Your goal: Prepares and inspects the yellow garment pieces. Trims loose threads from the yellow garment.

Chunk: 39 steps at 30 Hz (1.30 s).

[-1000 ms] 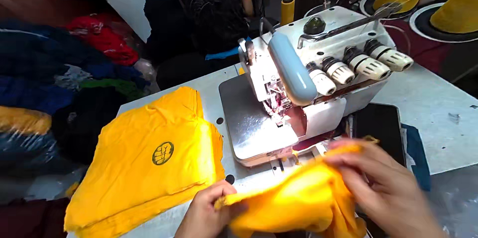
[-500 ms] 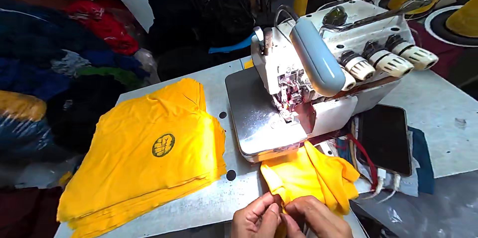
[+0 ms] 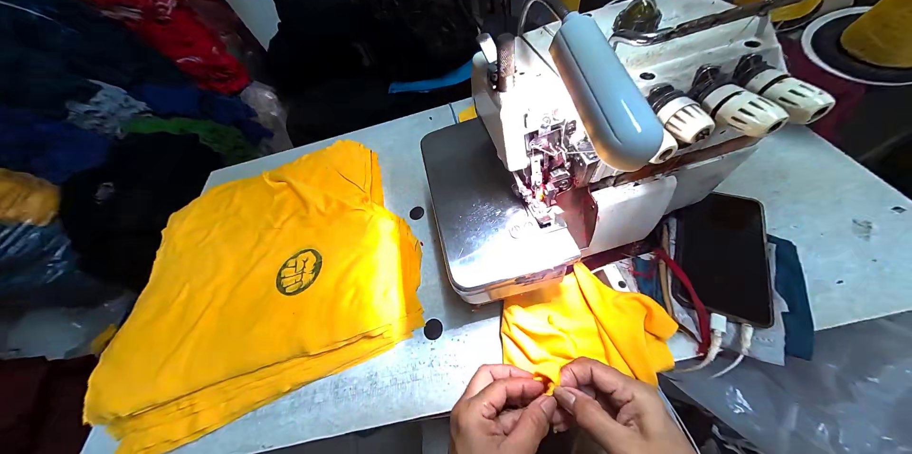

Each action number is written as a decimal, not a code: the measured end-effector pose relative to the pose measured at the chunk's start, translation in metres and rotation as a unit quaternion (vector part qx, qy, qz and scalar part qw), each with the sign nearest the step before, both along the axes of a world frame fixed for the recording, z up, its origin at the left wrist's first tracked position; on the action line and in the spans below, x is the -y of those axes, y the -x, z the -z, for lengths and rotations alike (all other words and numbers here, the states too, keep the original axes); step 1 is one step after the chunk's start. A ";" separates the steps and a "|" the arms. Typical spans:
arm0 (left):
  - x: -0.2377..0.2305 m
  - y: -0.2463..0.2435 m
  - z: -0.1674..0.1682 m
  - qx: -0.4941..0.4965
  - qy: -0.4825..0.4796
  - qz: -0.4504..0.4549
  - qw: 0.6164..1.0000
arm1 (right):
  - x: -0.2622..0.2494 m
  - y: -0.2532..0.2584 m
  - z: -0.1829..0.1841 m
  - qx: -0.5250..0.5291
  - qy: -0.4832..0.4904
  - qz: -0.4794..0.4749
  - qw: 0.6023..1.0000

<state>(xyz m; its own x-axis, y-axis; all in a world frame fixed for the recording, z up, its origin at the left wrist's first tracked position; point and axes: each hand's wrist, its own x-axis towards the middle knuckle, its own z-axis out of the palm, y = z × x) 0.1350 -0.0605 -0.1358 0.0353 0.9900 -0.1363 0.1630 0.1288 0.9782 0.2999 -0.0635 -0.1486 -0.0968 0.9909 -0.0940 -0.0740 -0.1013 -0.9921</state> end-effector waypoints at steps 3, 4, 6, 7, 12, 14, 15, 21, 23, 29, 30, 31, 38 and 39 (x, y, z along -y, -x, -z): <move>-0.003 0.002 0.002 0.023 0.007 0.014 1.000 | -0.001 -0.002 0.002 -0.012 0.003 -0.015 1.000; -0.004 0.002 0.003 0.030 0.005 0.014 0.999 | -0.001 -0.003 0.002 -0.016 0.006 -0.017 1.000; -0.005 0.001 0.004 0.029 -0.008 0.013 0.999 | -0.002 -0.004 0.004 -0.019 0.002 -0.020 1.000; -0.004 0.001 0.005 0.021 -0.019 0.010 1.000 | -0.001 -0.004 0.005 -0.015 -0.004 -0.019 1.000; -0.002 -0.002 0.011 -0.010 -0.071 0.005 0.997 | 0.003 -0.002 0.008 0.025 -0.028 -0.004 0.999; -0.002 -0.003 0.013 -0.010 -0.075 0.001 0.997 | 0.007 -0.001 0.008 0.069 -0.031 0.015 0.997; -0.001 -0.004 0.013 -0.012 -0.078 -0.003 0.997 | 0.008 0.000 0.008 0.094 -0.038 0.025 0.995; 0.001 -0.004 0.013 -0.051 -0.144 0.012 0.988 | 0.012 0.006 0.007 0.201 -0.132 0.068 0.968; 0.001 -0.003 0.012 -0.035 -0.141 0.009 0.989 | 0.012 0.005 0.006 0.186 -0.135 0.061 0.971; 0.003 0.008 -0.005 0.136 0.009 -0.025 0.990 | 0.017 -0.009 -0.008 0.046 -0.045 0.040 0.997; 0.004 0.007 -0.007 0.122 0.004 -0.017 0.992 | 0.018 -0.010 -0.008 0.040 -0.045 0.034 0.998; 0.007 0.005 -0.009 0.094 -0.012 0.000 0.995 | 0.019 -0.010 -0.008 0.043 -0.052 0.028 0.997; 0.023 -0.004 -0.007 -0.104 -0.217 0.075 0.968 | 0.027 -0.008 -0.003 0.101 -0.106 0.006 0.989; 0.023 -0.004 -0.006 -0.128 -0.245 0.077 0.958 | 0.027 -0.010 -0.004 0.108 -0.110 -0.005 0.988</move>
